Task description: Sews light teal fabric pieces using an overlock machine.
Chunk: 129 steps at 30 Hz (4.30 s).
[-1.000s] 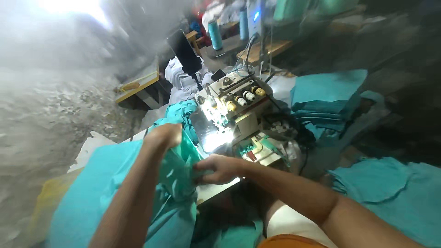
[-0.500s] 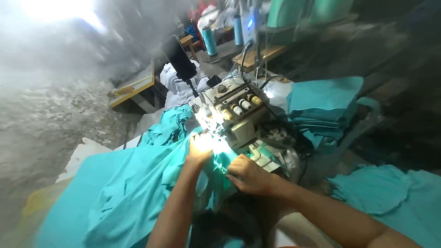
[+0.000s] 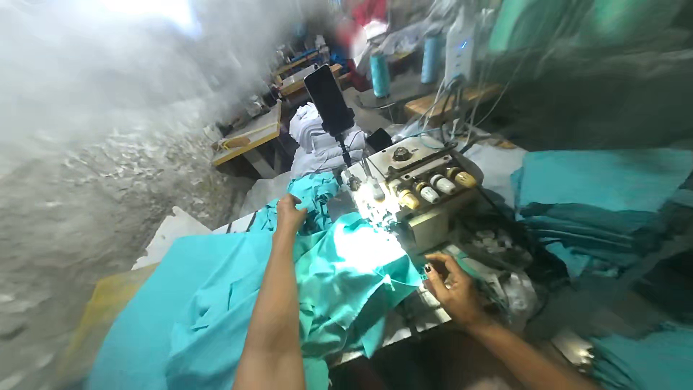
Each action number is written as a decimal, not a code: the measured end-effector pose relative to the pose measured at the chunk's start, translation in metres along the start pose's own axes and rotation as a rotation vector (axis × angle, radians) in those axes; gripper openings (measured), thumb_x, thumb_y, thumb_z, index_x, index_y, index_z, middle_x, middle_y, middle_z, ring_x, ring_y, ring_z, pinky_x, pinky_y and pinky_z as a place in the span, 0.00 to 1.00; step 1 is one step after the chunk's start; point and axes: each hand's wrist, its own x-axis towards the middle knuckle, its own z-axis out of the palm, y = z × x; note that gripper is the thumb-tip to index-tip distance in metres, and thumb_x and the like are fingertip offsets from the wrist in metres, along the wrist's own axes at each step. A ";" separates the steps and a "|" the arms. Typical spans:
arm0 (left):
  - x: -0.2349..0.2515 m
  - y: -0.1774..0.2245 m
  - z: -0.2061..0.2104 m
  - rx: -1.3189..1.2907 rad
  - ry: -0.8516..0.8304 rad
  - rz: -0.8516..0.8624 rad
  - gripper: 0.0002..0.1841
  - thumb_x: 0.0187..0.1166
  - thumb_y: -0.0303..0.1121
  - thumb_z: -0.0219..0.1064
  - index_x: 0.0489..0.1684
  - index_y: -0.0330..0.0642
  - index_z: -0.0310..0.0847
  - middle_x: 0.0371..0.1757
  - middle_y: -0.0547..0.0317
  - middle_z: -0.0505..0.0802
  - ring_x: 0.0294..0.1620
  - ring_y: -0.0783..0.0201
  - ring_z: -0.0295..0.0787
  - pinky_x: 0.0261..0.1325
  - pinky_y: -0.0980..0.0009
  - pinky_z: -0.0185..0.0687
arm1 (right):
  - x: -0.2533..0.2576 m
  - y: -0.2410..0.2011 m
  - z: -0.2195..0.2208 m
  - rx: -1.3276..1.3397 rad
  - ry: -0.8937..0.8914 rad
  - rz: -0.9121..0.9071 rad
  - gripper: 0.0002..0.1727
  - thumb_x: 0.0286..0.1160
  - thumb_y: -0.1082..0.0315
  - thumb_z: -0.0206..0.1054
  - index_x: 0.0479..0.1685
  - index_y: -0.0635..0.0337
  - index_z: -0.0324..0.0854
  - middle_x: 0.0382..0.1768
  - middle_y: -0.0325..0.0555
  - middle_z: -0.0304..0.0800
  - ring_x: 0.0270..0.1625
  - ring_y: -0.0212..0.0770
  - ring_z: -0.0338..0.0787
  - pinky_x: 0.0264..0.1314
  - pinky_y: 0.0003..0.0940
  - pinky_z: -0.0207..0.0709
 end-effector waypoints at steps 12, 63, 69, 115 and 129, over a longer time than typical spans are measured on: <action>0.018 -0.005 0.020 0.231 -0.177 -0.041 0.18 0.79 0.25 0.69 0.64 0.24 0.80 0.76 0.17 0.72 0.74 0.26 0.75 0.74 0.36 0.71 | -0.005 -0.004 0.000 -0.039 -0.042 -0.011 0.14 0.72 0.74 0.60 0.49 0.74 0.86 0.36 0.57 0.91 0.31 0.34 0.88 0.37 0.22 0.82; -0.298 0.085 0.079 -1.192 0.129 0.509 0.06 0.76 0.38 0.74 0.43 0.57 0.96 0.65 0.78 0.90 0.68 0.80 0.83 0.68 0.79 0.82 | -0.039 -0.125 -0.035 0.373 -0.208 -0.396 0.22 0.69 0.78 0.67 0.65 0.61 0.86 0.42 0.44 0.91 0.47 0.26 0.86 0.60 0.19 0.77; -0.301 0.079 0.061 -1.064 0.151 0.418 0.05 0.62 0.28 0.80 0.27 0.51 0.90 0.42 0.78 0.92 0.48 0.87 0.86 0.50 0.88 0.83 | -0.020 -0.120 -0.043 -0.130 -0.108 -0.782 0.13 0.83 0.68 0.60 0.58 0.53 0.87 0.27 0.38 0.86 0.44 0.37 0.84 0.70 0.33 0.63; -0.283 0.104 0.021 -0.895 -0.319 0.483 0.05 0.74 0.24 0.69 0.40 0.36 0.90 0.36 0.74 0.94 0.38 0.89 0.87 0.46 0.89 0.84 | 0.013 -0.127 -0.113 0.050 -0.503 -0.582 0.09 0.77 0.54 0.71 0.38 0.47 0.89 0.43 0.39 0.88 0.46 0.26 0.81 0.51 0.24 0.67; -0.289 0.089 0.039 -0.659 0.042 0.852 0.07 0.74 0.27 0.69 0.42 0.31 0.88 0.31 0.55 0.94 0.32 0.84 0.86 0.40 0.91 0.80 | -0.006 -0.125 -0.100 0.292 -0.555 -0.193 0.13 0.72 0.66 0.73 0.48 0.66 0.88 0.40 0.36 0.94 0.44 0.14 0.86 0.51 0.13 0.78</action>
